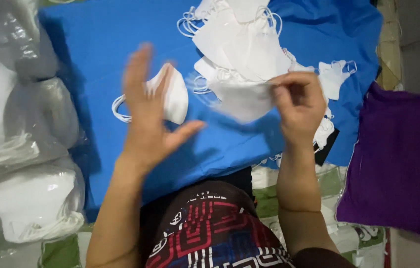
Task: Inspecting, unfolding, and stacking white face masks on a blue board for packaging.
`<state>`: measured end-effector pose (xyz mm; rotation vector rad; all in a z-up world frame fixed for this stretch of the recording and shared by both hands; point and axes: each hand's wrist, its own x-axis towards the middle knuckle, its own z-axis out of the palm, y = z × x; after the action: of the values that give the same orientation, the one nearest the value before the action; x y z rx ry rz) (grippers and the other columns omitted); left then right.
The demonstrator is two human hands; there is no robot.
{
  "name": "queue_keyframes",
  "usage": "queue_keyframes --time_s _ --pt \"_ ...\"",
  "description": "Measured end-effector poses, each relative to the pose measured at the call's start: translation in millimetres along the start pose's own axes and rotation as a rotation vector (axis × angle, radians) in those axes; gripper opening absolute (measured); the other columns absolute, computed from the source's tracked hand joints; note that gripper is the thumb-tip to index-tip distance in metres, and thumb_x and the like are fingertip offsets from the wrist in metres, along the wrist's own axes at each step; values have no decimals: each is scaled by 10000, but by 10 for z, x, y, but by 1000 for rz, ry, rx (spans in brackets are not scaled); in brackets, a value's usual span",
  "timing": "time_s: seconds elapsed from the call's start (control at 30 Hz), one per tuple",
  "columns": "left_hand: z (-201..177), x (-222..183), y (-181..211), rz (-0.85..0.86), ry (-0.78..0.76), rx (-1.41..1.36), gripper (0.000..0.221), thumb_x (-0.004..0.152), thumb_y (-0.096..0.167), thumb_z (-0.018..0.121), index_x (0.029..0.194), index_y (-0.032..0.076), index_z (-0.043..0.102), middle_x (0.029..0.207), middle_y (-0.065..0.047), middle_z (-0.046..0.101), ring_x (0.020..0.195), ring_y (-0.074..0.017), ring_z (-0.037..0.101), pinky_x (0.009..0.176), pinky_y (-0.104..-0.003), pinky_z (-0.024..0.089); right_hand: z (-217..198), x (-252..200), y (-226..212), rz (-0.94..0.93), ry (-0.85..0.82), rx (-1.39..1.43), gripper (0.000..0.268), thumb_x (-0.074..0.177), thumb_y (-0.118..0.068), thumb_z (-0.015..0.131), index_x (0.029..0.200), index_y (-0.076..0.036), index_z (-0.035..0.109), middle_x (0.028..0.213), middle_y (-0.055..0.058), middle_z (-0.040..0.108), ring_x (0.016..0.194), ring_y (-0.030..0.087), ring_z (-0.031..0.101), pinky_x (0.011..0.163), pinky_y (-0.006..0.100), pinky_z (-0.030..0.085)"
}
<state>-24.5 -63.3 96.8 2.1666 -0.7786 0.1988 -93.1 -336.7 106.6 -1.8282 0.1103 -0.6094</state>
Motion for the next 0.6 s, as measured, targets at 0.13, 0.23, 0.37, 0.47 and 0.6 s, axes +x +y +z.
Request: queue_keyframes --time_s 0.13,0.23,0.37,0.47,0.6 --pt "-15 51 154 104 -49 -74 549 845 370 836 1241 31 661 1297 -161 581 1231 -339 501 1100 -494 315 287 -120 100 38 -141 111 158 972 36 636 1095 -48 581 944 68 640 716 95 563 678 187 489" --pt "62 -153 -148 -172 -31 -388 142 865 210 864 953 149 771 841 -24 738 823 -278 731 751 -383 551 581 -231 293 163 -120 217 242 1015 -72 646 1236 -73 549 972 22 661 779 32 577 725 173 520" --pt "29 -444 -408 -618 44 -456 212 838 197 892 1020 165 786 904 -62 766 892 -193 744 803 -309 592 883 -573 591 232 -318 359 572 996 11 642 1511 -67 406 913 100 712 690 98 653 630 230 569" --pt "-132 -475 -538 -600 111 -373 275 845 80 883 1094 125 775 916 -98 732 859 -215 706 765 -324 584 1020 -561 589 208 -320 276 460 1023 -10 613 1467 -70 508 871 117 711 621 115 648 553 250 569" --pt "-278 -526 -819 -460 186 -158 316 870 -41 851 1154 81 782 891 -107 670 797 -250 660 688 -341 546 1171 -419 590 229 -305 155 335 1013 -38 622 1346 -53 649 755 119 690 469 141 622 432 253 532"
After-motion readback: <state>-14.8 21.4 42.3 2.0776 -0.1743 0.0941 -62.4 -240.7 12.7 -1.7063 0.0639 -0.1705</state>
